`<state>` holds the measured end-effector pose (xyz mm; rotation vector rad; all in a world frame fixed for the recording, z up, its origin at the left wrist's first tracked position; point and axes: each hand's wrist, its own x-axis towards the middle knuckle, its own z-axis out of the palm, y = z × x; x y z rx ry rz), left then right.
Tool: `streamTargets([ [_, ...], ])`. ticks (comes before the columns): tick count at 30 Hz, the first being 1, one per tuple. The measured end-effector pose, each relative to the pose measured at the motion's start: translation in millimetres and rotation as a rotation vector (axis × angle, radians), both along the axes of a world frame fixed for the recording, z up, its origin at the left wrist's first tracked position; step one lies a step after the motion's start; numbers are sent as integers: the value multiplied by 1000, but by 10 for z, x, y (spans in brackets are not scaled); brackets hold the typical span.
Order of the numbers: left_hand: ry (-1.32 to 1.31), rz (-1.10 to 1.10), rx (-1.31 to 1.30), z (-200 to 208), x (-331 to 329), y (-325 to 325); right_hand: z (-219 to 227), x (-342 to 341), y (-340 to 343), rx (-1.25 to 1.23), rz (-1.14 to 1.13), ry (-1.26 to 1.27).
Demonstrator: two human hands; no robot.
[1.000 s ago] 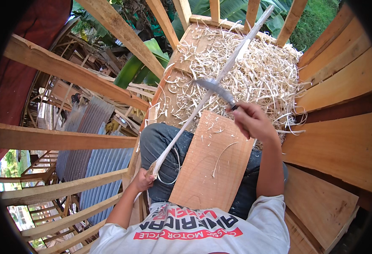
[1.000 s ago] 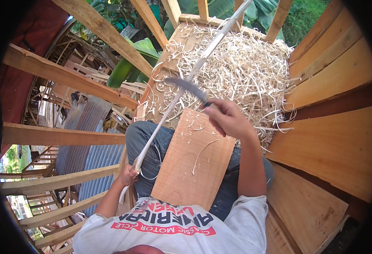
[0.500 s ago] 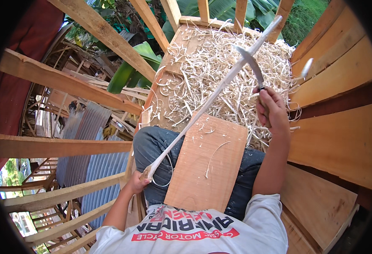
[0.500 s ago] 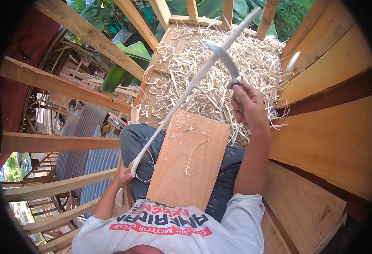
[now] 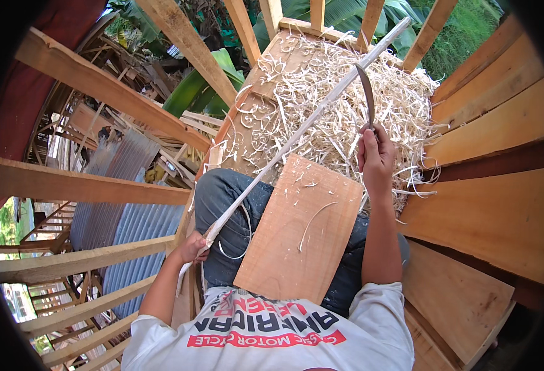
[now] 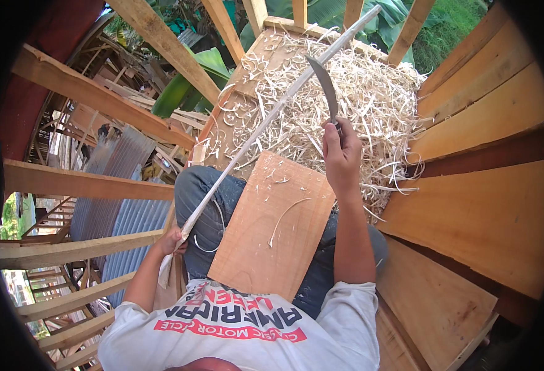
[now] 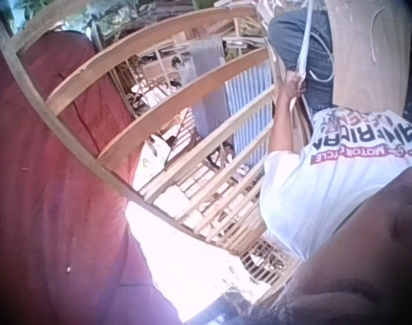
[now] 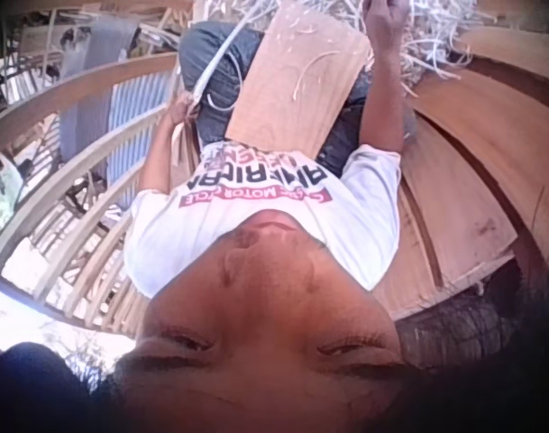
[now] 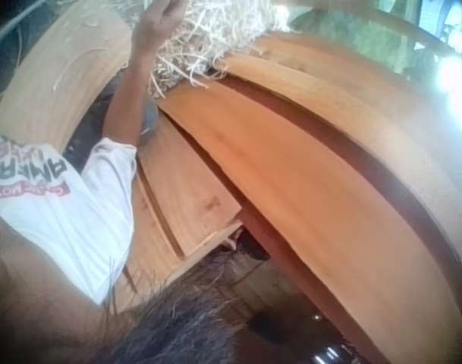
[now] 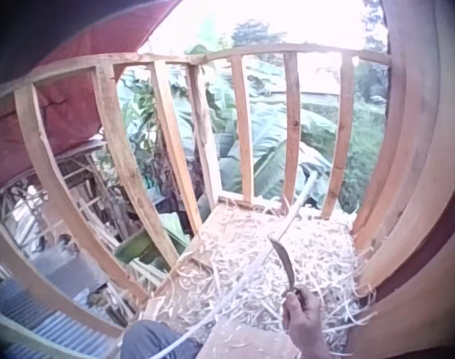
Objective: The person sits cross-legged on a wooden platform and uses a curved knife to shave thin strips from a long piece of wood. The person holds the wood with one hand and repeatedly draws the knife along its length to produce wood shavings.
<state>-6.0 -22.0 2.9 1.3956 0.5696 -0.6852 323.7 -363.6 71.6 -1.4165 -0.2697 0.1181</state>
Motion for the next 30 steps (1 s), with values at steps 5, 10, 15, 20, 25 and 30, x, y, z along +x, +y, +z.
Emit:
streamTargets([
  [5,-11,2,-35,40,27,-21,-232,-72,110,-261,1,-189],
  [10,-36,-14,6,84,24,-62,-149,-281,297,-687,79,-377],
  [15,-49,52,70,88,-4,-163,-166,-469,463,-890,182,-461],
  [20,-95,130,229,81,-60,-293,-263,-567,562,-933,184,-562],
  [25,-218,103,497,254,14,-456,-304,-479,569,-1094,61,-513],
  [30,-198,73,583,255,28,-465,-433,-20,285,-1096,-213,-373],
])
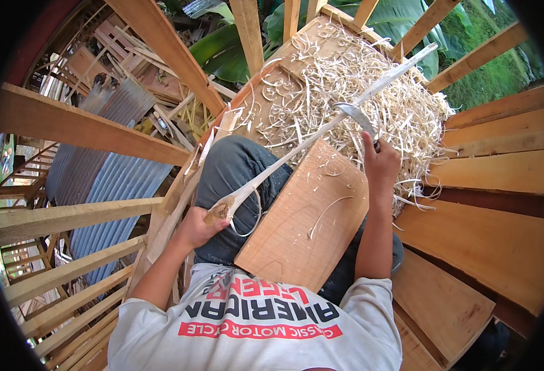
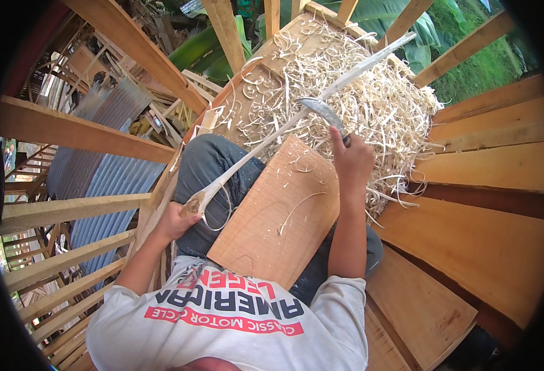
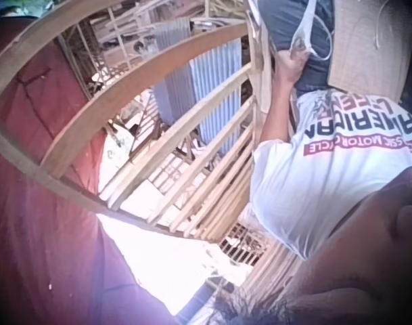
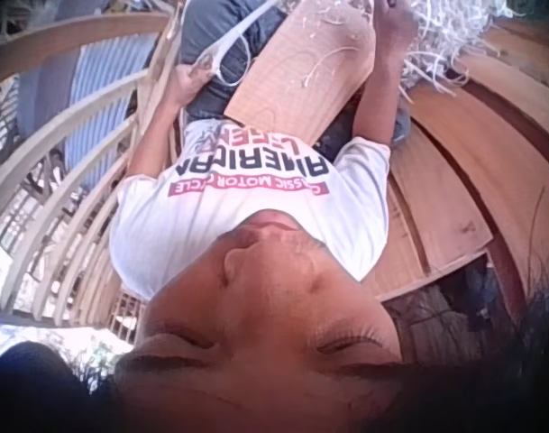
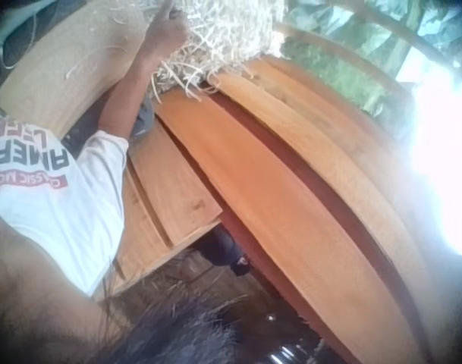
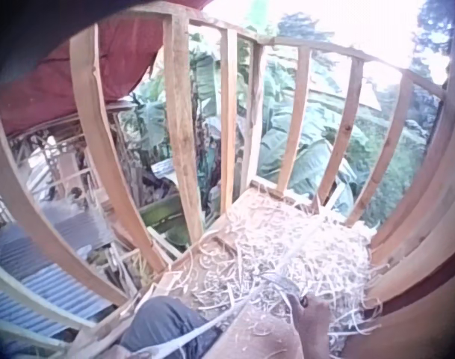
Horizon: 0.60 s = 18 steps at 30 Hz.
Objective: The person sits cross-legged on a wooden platform and uses a curved knife to shave thin strips from a long piece of wood. The person holds the wood with one hand and repeatedly draws the knife along its length to produce wood shavings.
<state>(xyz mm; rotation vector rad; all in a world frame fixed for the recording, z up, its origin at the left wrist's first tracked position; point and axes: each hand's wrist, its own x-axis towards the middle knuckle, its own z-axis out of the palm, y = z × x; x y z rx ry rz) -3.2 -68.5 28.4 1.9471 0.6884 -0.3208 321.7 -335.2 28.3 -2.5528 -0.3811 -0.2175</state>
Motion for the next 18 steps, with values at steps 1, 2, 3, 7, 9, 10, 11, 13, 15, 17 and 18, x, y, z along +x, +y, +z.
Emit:
streamTargets([
  [1,-17,10,33,-29,-11,-15,-17,41,-44,20,-41,2],
  [2,-29,24,70,-46,-37,-49,-17,43,-47,59,-49,19],
  [3,-41,37,107,-52,-51,-86,0,30,-64,99,-57,36],
  [7,-92,65,292,-59,-57,-224,61,-80,-95,188,33,100],
  [9,-16,46,393,-87,-86,-219,83,-172,-26,149,147,142],
  [10,-24,69,362,-79,-92,-240,103,-255,38,93,194,157],
  [11,-32,95,334,-16,-68,-272,166,-359,149,40,243,170],
  [13,-48,126,294,43,-41,-302,179,-514,298,-34,334,159],
  [15,-64,144,266,58,-36,-311,152,-620,389,-81,425,111],
  [17,-53,150,240,90,-30,-316,145,-706,437,-124,467,156],
  [18,-47,153,226,107,-25,-319,141,-745,452,-146,489,179],
])
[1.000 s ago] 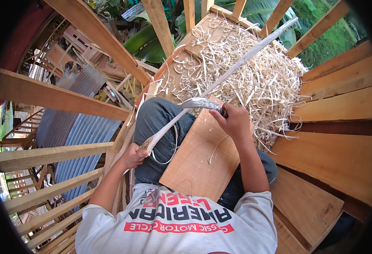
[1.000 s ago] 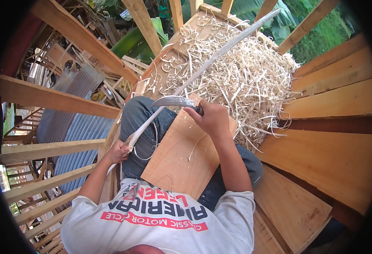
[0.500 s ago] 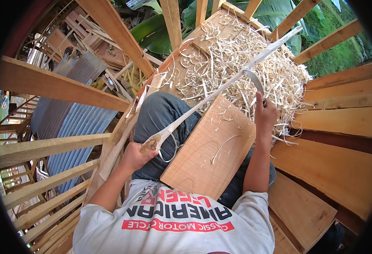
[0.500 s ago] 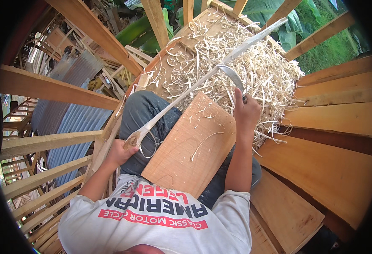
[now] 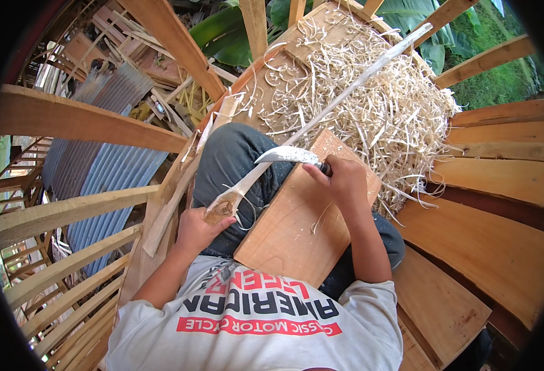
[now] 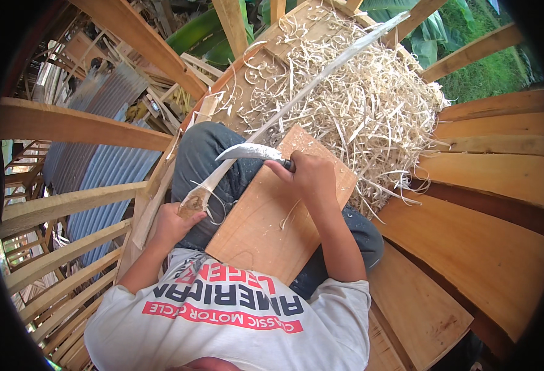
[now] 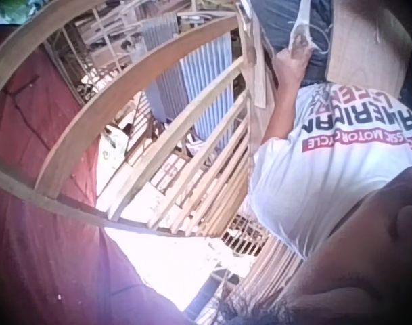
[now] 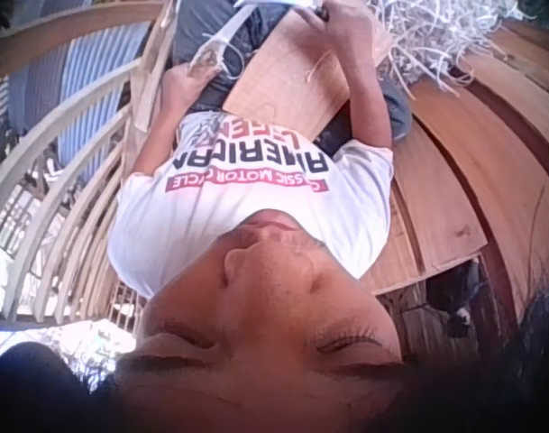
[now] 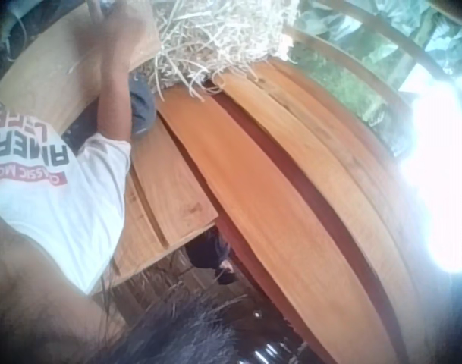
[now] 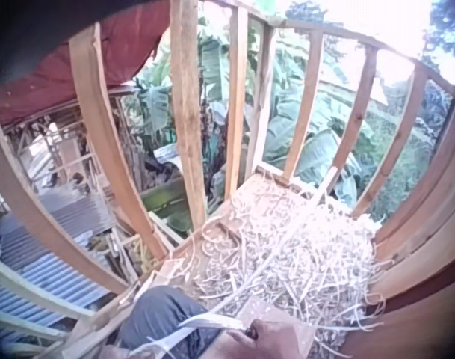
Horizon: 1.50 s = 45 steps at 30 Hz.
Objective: The person sits cross-legged on a wooden platform and uses a curved knife to shave thin strips from a long piece of wood. The person holds the wood with one hand and repeatedly draws the knife along its length to produce wood shavings.
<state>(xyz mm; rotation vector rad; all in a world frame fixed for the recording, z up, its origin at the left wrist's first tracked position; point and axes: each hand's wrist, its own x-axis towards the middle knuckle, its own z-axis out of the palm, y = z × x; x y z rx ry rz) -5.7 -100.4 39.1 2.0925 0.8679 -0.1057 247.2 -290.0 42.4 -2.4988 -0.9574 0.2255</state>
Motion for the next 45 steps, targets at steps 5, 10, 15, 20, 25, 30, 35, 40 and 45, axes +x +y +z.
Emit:
streamTargets([
  [5,34,29,-21,-16,-1,-16,-48,-206,48,40,147,-81],
  [10,-17,58,-14,-52,-6,-52,-103,-237,110,-76,73,-157],
  [15,-64,66,-20,-82,-7,-75,-147,-190,138,-88,34,-210],
  [20,-58,28,38,-119,6,-61,-143,-140,166,-75,13,-215],
  [25,-58,3,56,-137,-5,-42,-125,-62,172,-89,-12,-263],
  [30,-58,24,56,-104,33,-56,-131,32,178,-60,-82,-299],
  [35,-41,26,27,-98,43,-51,-190,335,55,-93,-253,-289],
  [40,-40,12,26,-114,37,-54,-193,379,58,-95,-283,-329],
  [45,-36,26,8,-137,31,-56,-199,533,26,-128,-386,-297],
])
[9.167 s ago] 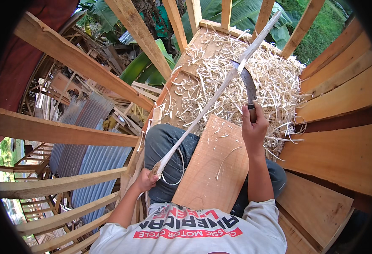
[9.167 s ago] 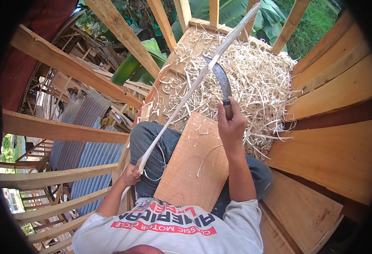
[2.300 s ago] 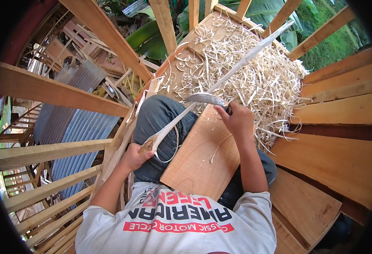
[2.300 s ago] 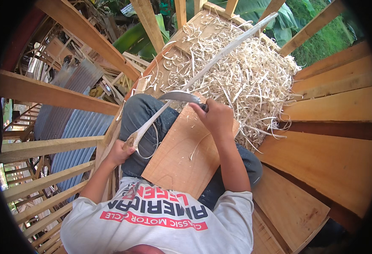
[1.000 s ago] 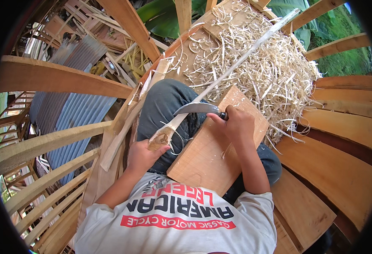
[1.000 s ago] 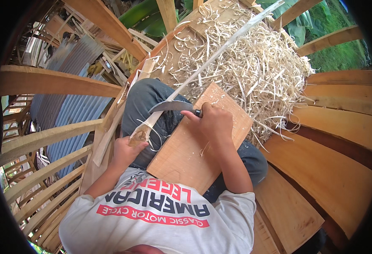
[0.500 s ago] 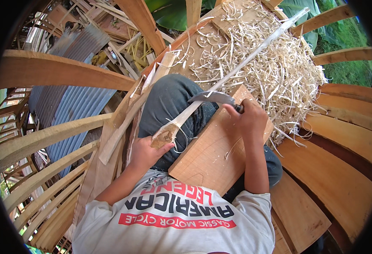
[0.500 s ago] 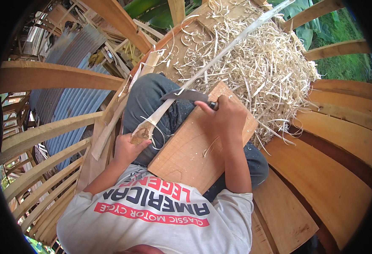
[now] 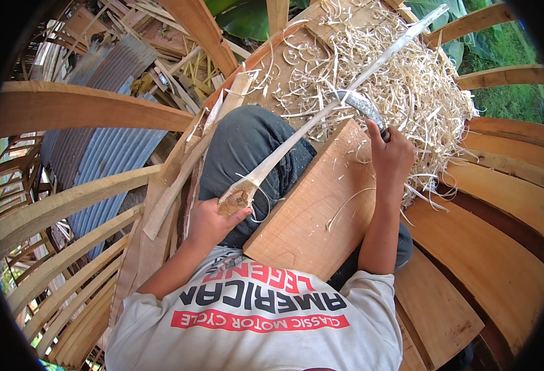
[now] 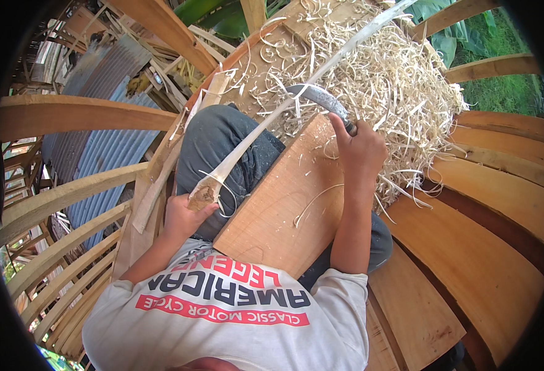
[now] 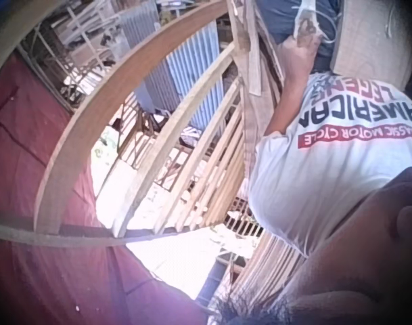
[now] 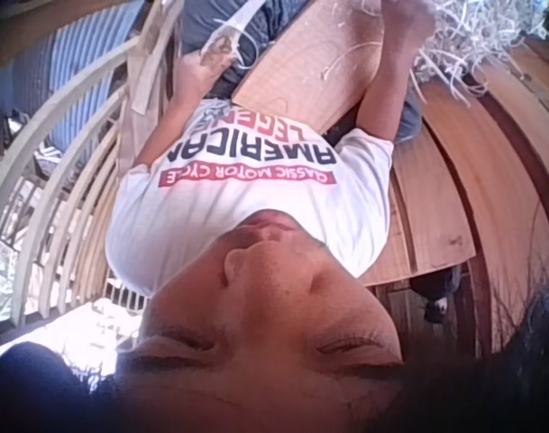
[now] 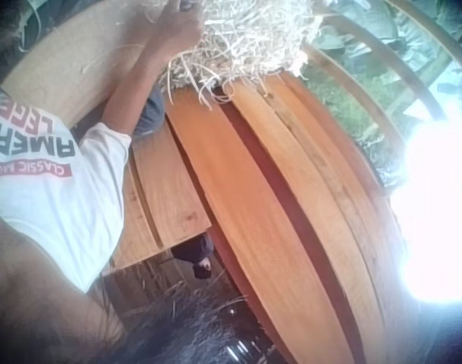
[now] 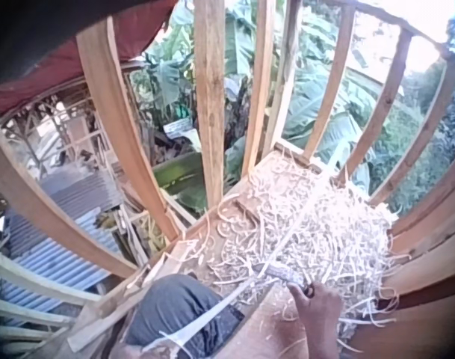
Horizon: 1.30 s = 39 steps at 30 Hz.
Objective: The person sits cross-legged on a wooden platform and uses a curved knife to shave thin strips from a long piece of wood. The person holds the wood with one hand and repeatedly draws the knife along its length to produce wood shavings.
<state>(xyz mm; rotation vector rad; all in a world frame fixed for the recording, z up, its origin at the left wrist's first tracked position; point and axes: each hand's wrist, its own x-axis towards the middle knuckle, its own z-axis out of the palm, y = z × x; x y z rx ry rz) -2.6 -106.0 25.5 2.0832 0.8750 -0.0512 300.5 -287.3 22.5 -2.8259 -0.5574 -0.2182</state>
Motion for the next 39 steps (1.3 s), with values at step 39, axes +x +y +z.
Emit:
streamTargets([
  [39,26,-120,101,-1,-33,85,32,1469,-658,207,-469,142],
])
